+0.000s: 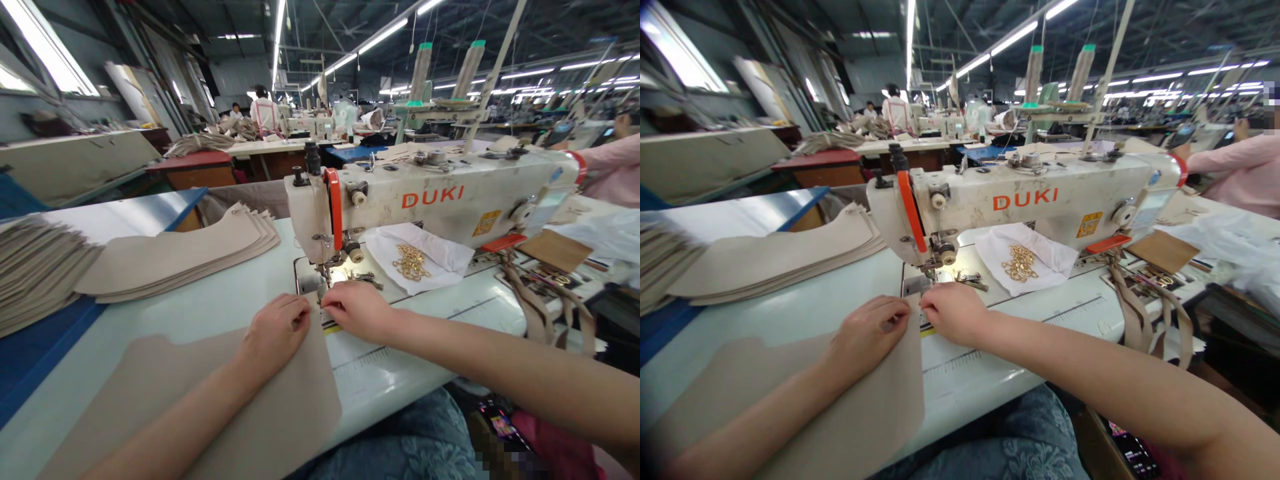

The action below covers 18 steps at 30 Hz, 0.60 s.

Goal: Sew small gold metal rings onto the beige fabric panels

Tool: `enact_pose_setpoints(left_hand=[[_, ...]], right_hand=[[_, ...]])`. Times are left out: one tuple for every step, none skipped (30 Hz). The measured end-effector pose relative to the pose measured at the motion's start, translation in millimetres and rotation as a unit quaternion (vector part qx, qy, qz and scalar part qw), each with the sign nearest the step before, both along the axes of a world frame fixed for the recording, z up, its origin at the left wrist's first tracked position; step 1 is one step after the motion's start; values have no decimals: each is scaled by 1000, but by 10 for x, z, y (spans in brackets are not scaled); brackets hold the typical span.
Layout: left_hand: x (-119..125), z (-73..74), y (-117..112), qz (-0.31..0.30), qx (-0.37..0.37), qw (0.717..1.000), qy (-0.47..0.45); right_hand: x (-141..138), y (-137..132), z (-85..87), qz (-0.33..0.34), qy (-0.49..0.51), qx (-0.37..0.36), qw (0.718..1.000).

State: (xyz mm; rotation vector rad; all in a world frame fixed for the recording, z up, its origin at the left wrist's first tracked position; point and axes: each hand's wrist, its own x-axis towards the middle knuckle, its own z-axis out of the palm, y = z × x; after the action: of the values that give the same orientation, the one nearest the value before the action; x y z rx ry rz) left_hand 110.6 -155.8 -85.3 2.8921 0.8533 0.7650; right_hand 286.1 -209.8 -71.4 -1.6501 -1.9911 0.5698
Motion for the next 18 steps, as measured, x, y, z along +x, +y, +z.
enact_pose_setpoints(left_hand=[[0,5,-3,-1,-6,1000,-3],[1,8,-6,-1,-10,1000,-8],[2,10,-9,2,-15,1000,-13],[3,11,-12,5,-19,1000,-17],[5,11,-15,9,-23,999,-21],[7,11,-17,12,-27,999,-23],[8,11,-18,15,-31,999,-25],[10,10,-19,16,-34,999,-28],[11,10,-20,17,-36,999,-29],[11,11,-21,17,-38,999,-31],[11,13,-21,16,-40,999,-33],[11,16,-21,15,-42,998,-34],[10,20,-21,13,-46,998,-35],[9,24,-22,11,-50,998,-34],[7,28,-22,11,-53,998,-32],[6,31,-22,11,-57,998,-31],[5,32,-21,12,-59,998,-29],[3,32,-20,13,-60,998,-29]], right_hand=[[37,-67,-29,37,-31,35,998],[72,-130,-57,88,-78,86,989],[104,-188,-79,138,-120,134,974],[132,-240,-94,183,-158,177,954],[155,-283,-101,220,-188,211,934],[171,-317,-100,243,-208,230,919],[182,-342,-94,259,-224,242,908],[186,-357,-84,268,-237,248,900],[183,-362,-75,271,-248,251,896],[174,-357,-69,269,-255,253,894],[158,-345,-69,263,-258,256,894],[138,-326,-75,253,-257,259,896],[113,-301,-88,241,-252,262,900],[86,-273,-105,227,-245,266,904],[57,-244,-126,214,-236,271,908],[29,-216,-146,202,-228,277,911],[3,-190,-165,192,-221,281,914],[-21,-169,-180,184,-215,282,917]])
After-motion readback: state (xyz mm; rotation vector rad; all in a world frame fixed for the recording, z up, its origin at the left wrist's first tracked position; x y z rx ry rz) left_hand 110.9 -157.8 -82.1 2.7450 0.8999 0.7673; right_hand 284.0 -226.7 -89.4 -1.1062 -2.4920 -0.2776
